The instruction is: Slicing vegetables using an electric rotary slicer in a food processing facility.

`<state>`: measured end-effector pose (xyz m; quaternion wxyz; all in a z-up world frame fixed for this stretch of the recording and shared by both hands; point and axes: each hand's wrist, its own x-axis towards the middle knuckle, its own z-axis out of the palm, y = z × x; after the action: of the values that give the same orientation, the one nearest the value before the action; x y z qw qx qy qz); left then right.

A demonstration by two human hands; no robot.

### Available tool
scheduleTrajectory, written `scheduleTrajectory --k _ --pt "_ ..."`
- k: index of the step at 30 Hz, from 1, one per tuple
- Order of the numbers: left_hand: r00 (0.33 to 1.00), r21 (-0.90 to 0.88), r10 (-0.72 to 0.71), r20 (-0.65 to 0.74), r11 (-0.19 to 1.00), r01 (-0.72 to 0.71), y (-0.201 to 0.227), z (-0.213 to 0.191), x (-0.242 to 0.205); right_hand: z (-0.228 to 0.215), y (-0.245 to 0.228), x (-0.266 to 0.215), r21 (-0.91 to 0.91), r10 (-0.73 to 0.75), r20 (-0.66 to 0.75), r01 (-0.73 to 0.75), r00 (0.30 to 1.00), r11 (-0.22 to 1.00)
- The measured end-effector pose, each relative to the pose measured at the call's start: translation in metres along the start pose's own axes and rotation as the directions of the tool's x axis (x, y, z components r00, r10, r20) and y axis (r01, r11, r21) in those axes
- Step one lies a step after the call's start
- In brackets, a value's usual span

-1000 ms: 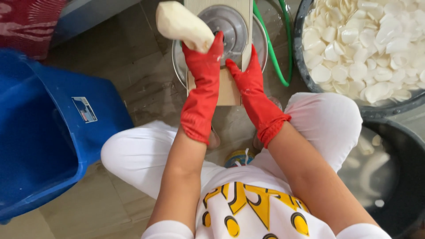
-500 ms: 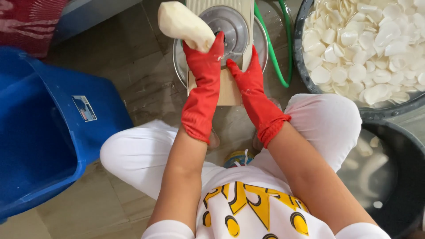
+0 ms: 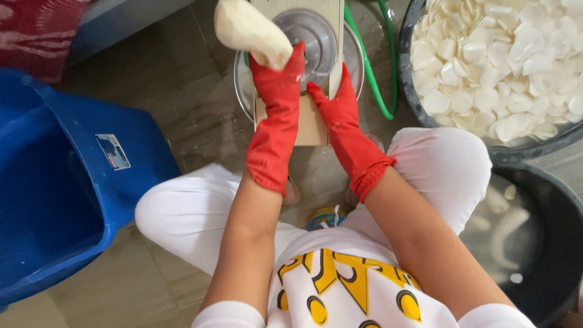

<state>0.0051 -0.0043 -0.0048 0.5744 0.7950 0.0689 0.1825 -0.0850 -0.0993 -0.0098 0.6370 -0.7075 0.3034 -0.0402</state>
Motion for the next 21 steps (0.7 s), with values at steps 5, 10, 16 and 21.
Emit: scheduleTrajectory --k 5,10,16,21 --pt "0.989 0.161 0.146 0.02 0.976 -0.147 -0.039 -0.041 -0.049 0.003 -0.001 -0.001 0.031 0.005 0.005 -0.006 1.0 0.999" --pt "0.981 0.29 0.192 -0.024 0.941 -0.177 -0.043 -0.026 -0.039 0.001 -0.005 -0.002 0.023 0.011 0.004 -0.011 1.0 1.0" --pt "0.997 -0.018 0.072 0.02 0.997 -0.071 -0.007 0.004 0.007 0.002 -0.005 -0.002 0.015 -0.012 0.007 0.012 1.0 1.0" --pt "0.93 0.484 -0.327 0.17 0.849 0.21 -0.078 -0.037 -0.046 0.003 0.001 0.0 -0.004 0.013 -0.002 -0.013 1.0 1.0"
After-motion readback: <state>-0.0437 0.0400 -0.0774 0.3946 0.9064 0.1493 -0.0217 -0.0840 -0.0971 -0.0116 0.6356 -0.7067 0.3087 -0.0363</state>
